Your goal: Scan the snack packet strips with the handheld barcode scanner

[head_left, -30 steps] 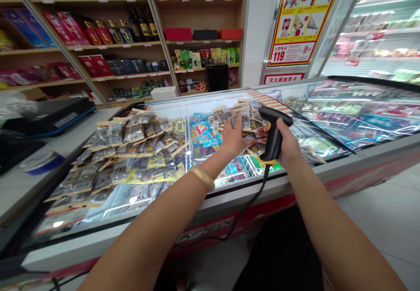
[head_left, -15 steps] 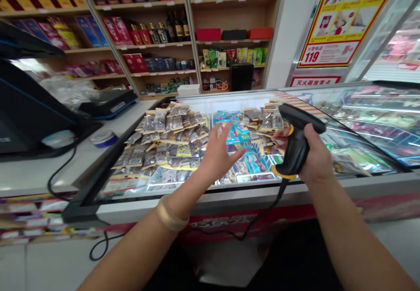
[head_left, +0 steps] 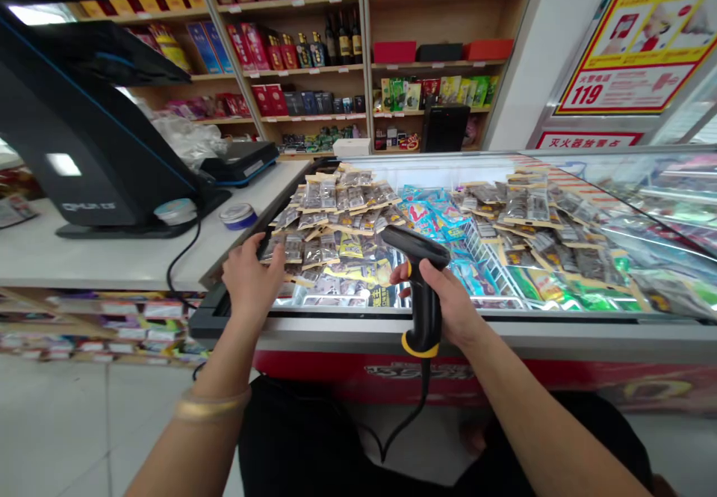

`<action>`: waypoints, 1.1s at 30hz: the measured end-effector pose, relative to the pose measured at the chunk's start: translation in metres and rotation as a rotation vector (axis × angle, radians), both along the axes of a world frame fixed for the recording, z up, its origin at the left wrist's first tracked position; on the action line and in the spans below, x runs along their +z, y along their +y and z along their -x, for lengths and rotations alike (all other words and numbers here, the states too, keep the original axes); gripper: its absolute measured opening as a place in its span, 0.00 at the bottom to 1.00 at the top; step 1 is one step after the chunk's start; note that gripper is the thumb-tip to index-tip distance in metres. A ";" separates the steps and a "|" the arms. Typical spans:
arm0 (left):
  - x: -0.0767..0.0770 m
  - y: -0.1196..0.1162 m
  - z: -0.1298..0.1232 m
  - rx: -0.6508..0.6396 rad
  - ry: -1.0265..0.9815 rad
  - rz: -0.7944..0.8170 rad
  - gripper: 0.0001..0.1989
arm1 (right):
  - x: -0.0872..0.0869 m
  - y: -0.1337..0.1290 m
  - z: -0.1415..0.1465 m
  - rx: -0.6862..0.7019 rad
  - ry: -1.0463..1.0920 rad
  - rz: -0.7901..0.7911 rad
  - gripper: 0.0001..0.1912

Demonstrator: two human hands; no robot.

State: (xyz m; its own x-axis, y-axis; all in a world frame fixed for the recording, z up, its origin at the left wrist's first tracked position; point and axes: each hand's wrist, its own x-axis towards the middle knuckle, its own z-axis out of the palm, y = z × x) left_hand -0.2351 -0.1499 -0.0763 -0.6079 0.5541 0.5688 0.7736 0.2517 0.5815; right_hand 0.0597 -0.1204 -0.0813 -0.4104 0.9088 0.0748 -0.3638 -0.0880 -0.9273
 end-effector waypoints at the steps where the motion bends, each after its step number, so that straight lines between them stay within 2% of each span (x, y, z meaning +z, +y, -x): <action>1: -0.002 0.001 0.003 -0.007 -0.030 0.030 0.15 | -0.001 0.000 -0.001 0.011 -0.019 -0.004 0.24; 8: -0.003 -0.002 0.000 0.011 -0.064 0.118 0.19 | -0.005 -0.002 -0.009 0.075 -0.140 -0.089 0.23; 11: -0.001 -0.006 -0.001 -0.007 -0.161 0.114 0.23 | -0.002 -0.002 -0.008 0.107 -0.164 -0.119 0.23; 16: 0.000 -0.010 -0.007 -0.062 -0.341 -0.075 0.22 | 0.002 -0.002 -0.008 0.129 -0.172 -0.133 0.24; 20: 0.003 -0.016 -0.022 -0.154 -0.405 -0.282 0.16 | 0.001 -0.002 -0.008 0.149 -0.152 -0.145 0.23; 23: 0.002 -0.019 -0.040 -0.231 -0.386 -0.380 0.15 | -0.001 -0.001 -0.008 0.177 -0.143 -0.183 0.21; 29: -0.001 -0.003 -0.086 -0.488 -0.430 -0.370 0.15 | 0.000 -0.002 -0.010 0.220 -0.129 -0.233 0.21; 33: -0.003 0.010 -0.105 -0.611 -0.510 -0.365 0.14 | 0.002 -0.003 -0.011 0.229 -0.123 -0.238 0.21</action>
